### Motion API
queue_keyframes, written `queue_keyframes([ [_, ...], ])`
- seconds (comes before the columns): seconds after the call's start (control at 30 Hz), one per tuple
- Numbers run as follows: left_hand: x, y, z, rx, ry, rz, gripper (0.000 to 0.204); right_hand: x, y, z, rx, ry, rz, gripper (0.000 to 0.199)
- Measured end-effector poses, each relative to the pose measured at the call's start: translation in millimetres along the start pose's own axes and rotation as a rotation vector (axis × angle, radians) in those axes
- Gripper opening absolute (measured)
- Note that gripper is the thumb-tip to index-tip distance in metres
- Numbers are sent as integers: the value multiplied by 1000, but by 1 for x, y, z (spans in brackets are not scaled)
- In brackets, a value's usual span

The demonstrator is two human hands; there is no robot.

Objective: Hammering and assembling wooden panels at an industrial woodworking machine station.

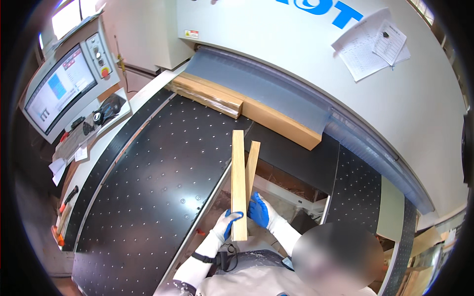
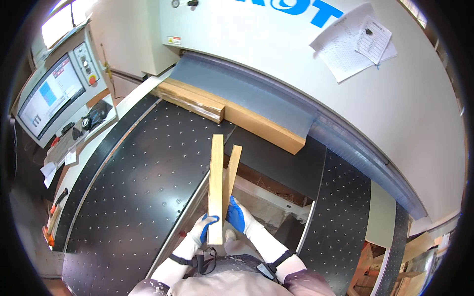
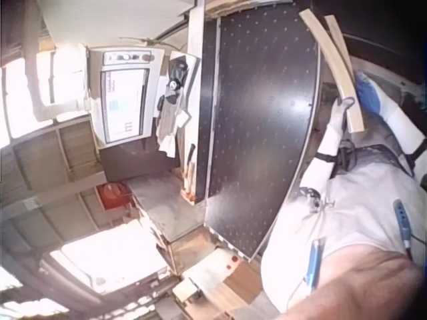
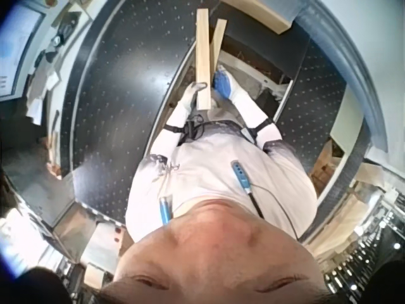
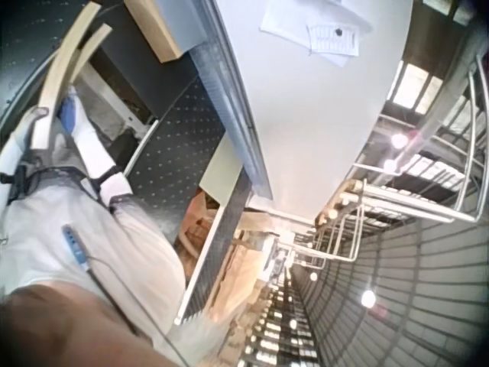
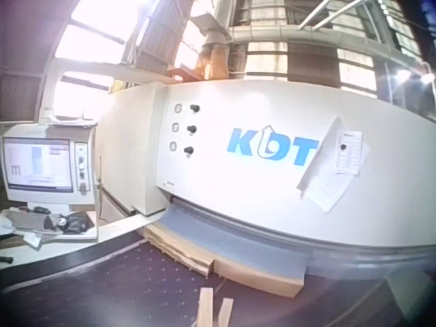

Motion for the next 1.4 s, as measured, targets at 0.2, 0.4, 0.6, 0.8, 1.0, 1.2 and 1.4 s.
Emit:
queue_keyframes([
  [0.2, 26, -45, -88, 0, 101, -199, 31, 57, 43, 32, -120, -10, -256, 70],
  [0.4, 79, -114, -64, 179, 329, -291, 34, -21, 36, 162, 50, -304, -251, 45],
  [0.6, 146, -150, -25, 169, 439, -509, 28, -122, 53, 298, 294, -377, -170, 97],
  [0.8, 195, -118, 58, 231, 429, -466, 45, -208, 22, 386, 660, -653, -99, 108],
  [1.0, 241, -89, 81, 278, 457, -554, 39, -173, 77, 352, 811, -323, -615, 104],
  [1.2, 246, -95, 82, 295, 438, -551, 37, -160, 85, 317, 275, -247, -1184, 112],
  [1.4, 243, -86, 103, 331, 434, -612, 27, -205, 107, 426, -21, -185, -1405, 120],
])
Point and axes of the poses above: each hand's wrist, its own z-axis towards the middle knuckle, its own y-axis out of the palm, x = y × z, the point moved 7 cm from there along z, towards the middle knuckle, and after that the axes turned 12 degrees about -y, right-handed, at the moved point
